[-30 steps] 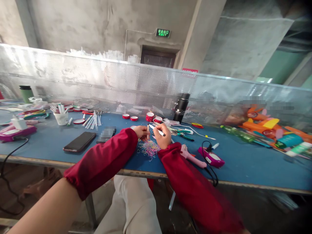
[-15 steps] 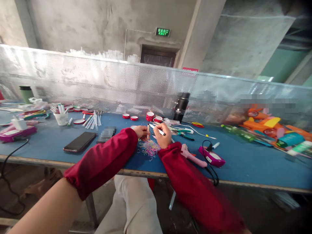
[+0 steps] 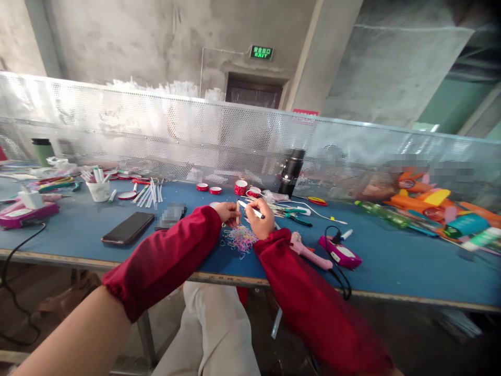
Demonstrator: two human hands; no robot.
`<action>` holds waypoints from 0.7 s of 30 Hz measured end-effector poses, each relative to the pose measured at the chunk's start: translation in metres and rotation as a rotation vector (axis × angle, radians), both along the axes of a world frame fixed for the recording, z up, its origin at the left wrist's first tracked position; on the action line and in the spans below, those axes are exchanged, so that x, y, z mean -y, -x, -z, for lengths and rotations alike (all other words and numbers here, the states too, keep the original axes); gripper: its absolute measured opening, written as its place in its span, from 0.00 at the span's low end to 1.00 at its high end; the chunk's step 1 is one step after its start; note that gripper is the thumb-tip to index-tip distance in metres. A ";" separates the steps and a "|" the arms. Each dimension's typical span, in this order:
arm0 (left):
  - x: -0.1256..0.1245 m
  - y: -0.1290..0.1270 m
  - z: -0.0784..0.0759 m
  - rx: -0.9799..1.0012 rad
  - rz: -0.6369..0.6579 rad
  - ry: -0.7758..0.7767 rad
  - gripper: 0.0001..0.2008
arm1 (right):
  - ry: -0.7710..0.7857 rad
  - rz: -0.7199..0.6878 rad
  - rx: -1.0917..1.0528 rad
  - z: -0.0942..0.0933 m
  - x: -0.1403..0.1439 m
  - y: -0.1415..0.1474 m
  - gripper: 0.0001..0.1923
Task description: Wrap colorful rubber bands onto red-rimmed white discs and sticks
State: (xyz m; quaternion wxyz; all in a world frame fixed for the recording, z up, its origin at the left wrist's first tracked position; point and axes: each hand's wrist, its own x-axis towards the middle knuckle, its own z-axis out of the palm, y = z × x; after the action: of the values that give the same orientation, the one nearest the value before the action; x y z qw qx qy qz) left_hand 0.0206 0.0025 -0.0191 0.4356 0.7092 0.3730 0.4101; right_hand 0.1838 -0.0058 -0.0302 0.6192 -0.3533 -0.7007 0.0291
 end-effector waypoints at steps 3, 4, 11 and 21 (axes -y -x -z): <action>-0.002 0.000 0.002 -0.009 -0.008 0.006 0.16 | 0.001 0.019 -0.021 0.000 0.001 0.000 0.06; -0.003 0.000 0.003 -0.008 -0.022 0.006 0.16 | 0.002 0.024 -0.028 0.000 0.001 0.000 0.06; -0.007 0.000 0.003 -0.006 -0.005 0.012 0.16 | -0.012 0.012 -0.014 0.000 0.000 0.000 0.07; 0.000 0.000 -0.002 -0.012 0.004 0.000 0.14 | -0.019 0.012 -0.022 0.001 -0.002 0.000 0.06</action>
State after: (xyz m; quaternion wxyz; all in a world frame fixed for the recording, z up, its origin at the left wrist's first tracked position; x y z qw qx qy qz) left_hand 0.0208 0.0029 -0.0169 0.4340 0.7124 0.3742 0.4050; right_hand 0.1834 -0.0043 -0.0313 0.6302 -0.3513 -0.6921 0.0227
